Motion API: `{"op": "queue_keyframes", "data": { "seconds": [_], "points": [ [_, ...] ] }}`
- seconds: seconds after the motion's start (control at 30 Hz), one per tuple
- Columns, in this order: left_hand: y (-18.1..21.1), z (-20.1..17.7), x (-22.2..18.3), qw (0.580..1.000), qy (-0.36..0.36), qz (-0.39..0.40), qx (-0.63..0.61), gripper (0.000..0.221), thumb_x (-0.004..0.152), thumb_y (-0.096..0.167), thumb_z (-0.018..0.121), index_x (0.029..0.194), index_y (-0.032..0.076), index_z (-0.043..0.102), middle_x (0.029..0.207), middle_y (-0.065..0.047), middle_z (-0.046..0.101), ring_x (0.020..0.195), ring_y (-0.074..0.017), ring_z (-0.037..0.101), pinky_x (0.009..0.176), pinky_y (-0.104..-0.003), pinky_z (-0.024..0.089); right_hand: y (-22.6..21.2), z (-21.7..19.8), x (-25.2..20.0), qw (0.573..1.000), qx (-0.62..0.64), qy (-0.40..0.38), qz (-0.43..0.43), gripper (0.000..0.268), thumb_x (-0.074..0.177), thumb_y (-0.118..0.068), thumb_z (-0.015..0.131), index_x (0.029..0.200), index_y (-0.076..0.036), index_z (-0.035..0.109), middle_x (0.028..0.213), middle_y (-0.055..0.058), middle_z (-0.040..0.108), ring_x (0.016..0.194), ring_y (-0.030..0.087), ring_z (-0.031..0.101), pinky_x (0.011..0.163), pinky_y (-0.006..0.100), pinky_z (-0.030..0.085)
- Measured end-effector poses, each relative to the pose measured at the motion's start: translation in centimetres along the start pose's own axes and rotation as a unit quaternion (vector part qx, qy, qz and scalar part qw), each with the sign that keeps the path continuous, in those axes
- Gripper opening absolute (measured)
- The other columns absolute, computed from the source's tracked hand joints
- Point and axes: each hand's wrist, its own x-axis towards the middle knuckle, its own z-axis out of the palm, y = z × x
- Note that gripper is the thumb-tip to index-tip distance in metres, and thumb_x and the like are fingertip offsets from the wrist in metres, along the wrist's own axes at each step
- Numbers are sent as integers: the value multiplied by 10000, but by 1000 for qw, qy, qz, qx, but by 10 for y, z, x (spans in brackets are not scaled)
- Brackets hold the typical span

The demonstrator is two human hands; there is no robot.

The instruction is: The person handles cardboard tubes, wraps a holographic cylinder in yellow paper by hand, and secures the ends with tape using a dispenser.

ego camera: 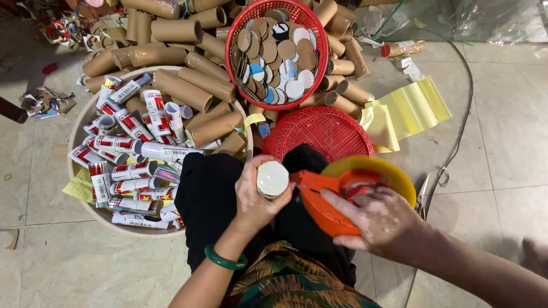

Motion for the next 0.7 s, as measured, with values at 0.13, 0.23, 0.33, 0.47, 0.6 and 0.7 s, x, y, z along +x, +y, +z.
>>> {"op": "queue_keyframes", "data": {
  "seconds": [0.13,0.23,0.33,0.47,0.6,0.7],
  "points": [
    [-19,-5,7,990,-26,-120,-71,614,751,157,896,1221,-5,537,1057,-126,734,938,-243,757,855,-357,615,-7,-5,19,929,-247,-214,171,927,889,-695,646,1599,-160,382,1145,132,655,978,314,710,886,454,586],
    [-40,6,10,984,17,-162,-66,638,771,233,894,1232,1,519,1085,-139,735,975,-248,758,881,-360,633,-1,-18,34,958,-158,-107,215,933,756,-642,732,1514,-169,462,1226,152,670,1025,324,709,952,447,572],
    [-62,23,-18,981,11,-191,-20,676,752,276,905,1219,-8,507,1102,-177,717,997,-281,741,890,-388,619,5,-15,29,983,-108,32,147,864,700,-573,793,1392,-119,548,1210,221,668,1022,413,702,873,504,575],
    [-90,44,-44,974,-33,-220,48,862,705,255,927,1335,-77,442,1202,-282,638,1101,-394,643,947,-458,528,16,-9,25,950,42,-16,308,889,746,-498,810,1503,-188,463,1219,177,713,921,357,751,865,480,597],
    [-96,57,-43,973,-4,-232,7,792,713,241,902,1317,-48,478,1196,-250,661,1114,-369,657,979,-438,519,37,3,21,975,-128,158,-87,542,918,-341,807,1370,-343,507,1439,309,647,977,285,749,838,324,583],
    [-81,52,-34,960,-41,-277,-11,758,728,224,860,1310,-23,443,1166,-215,669,1100,-332,681,979,-411,541,13,-7,27,964,113,129,205,797,795,-398,803,1471,-101,504,1211,176,742,898,215,788,854,356,618]
  ]
}}
